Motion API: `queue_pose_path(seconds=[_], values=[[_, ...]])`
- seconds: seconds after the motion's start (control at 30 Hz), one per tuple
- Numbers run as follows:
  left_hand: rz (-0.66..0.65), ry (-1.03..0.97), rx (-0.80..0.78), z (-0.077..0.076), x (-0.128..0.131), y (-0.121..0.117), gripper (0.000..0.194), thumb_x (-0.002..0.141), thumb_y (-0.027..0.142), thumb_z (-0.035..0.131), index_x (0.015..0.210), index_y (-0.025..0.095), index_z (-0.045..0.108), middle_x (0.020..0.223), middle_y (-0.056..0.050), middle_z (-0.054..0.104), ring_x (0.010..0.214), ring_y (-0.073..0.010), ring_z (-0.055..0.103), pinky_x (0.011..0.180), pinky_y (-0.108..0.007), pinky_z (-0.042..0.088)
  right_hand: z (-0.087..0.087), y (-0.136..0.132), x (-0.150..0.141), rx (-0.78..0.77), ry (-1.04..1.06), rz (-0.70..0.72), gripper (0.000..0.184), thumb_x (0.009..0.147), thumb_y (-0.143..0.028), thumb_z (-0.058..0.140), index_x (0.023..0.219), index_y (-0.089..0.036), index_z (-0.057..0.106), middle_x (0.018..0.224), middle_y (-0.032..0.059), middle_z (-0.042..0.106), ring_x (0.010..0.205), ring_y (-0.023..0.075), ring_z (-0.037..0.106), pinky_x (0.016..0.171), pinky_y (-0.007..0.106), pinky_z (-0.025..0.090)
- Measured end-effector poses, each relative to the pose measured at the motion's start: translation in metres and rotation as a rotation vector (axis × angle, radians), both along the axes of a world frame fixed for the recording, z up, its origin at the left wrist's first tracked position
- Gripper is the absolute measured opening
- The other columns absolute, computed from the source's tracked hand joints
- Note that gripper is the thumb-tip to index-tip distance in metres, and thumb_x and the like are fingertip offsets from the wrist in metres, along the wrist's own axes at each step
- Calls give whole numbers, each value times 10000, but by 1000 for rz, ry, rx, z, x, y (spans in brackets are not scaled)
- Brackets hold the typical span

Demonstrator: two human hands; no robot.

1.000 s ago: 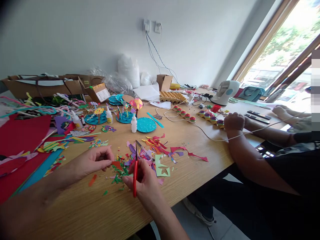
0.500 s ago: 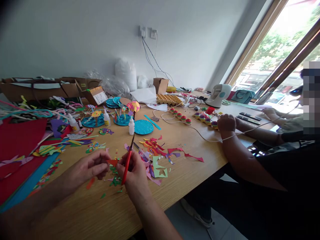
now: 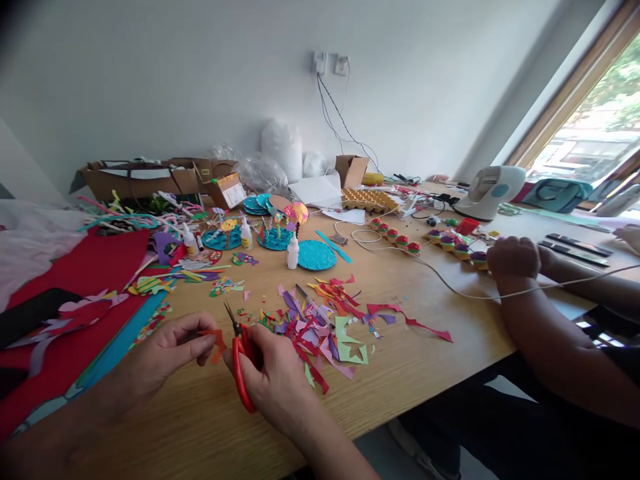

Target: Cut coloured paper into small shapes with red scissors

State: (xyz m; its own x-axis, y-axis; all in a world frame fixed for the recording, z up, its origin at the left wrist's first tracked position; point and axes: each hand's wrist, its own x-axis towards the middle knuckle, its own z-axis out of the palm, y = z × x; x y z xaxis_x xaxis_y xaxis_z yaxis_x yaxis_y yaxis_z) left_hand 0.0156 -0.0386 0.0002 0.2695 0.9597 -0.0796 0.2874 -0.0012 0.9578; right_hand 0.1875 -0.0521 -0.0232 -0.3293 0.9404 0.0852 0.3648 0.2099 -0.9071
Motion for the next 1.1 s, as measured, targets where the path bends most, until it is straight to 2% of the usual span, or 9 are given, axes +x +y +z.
queue_pose_path(seconds=[0.1, 0.23, 0.67, 1.1], values=[[27, -56, -16, 2, -6, -1, 124, 728, 299, 533, 667, 191, 524, 570, 50, 485, 572, -117, 449, 564, -235, 378, 0, -3, 7, 47, -170, 44, 219, 839, -252, 472, 646, -188, 393, 565, -64, 367, 526, 80, 311, 475, 211, 225], [26, -102, -47, 0, -11, -1, 121, 745, 284, 546, 679, 184, 528, 567, 52, 509, 573, -108, 457, 575, -229, 385, -2, -4, 11, 68, -272, 97, 233, 852, -283, 466, 650, -191, 399, 568, -60, 409, 516, 78, 339, 476, 205, 233], [40, -47, -61, 5, -8, -3, 131, 692, 318, 554, 671, 190, 536, 565, 48, 507, 571, -119, 464, 573, -245, 385, 3, -7, 4, 78, -322, 113, 212, 839, -284, 480, 652, -187, 450, 551, -53, 414, 492, 79, 346, 452, 201, 221], [46, -36, -83, 2, -7, -3, 140, 675, 327, 555, 685, 188, 538, 568, 53, 497, 563, -116, 467, 572, -246, 395, -2, -6, 7, 77, -323, 108, 245, 848, -303, 479, 636, -188, 437, 538, -58, 392, 483, 76, 320, 445, 208, 200]])
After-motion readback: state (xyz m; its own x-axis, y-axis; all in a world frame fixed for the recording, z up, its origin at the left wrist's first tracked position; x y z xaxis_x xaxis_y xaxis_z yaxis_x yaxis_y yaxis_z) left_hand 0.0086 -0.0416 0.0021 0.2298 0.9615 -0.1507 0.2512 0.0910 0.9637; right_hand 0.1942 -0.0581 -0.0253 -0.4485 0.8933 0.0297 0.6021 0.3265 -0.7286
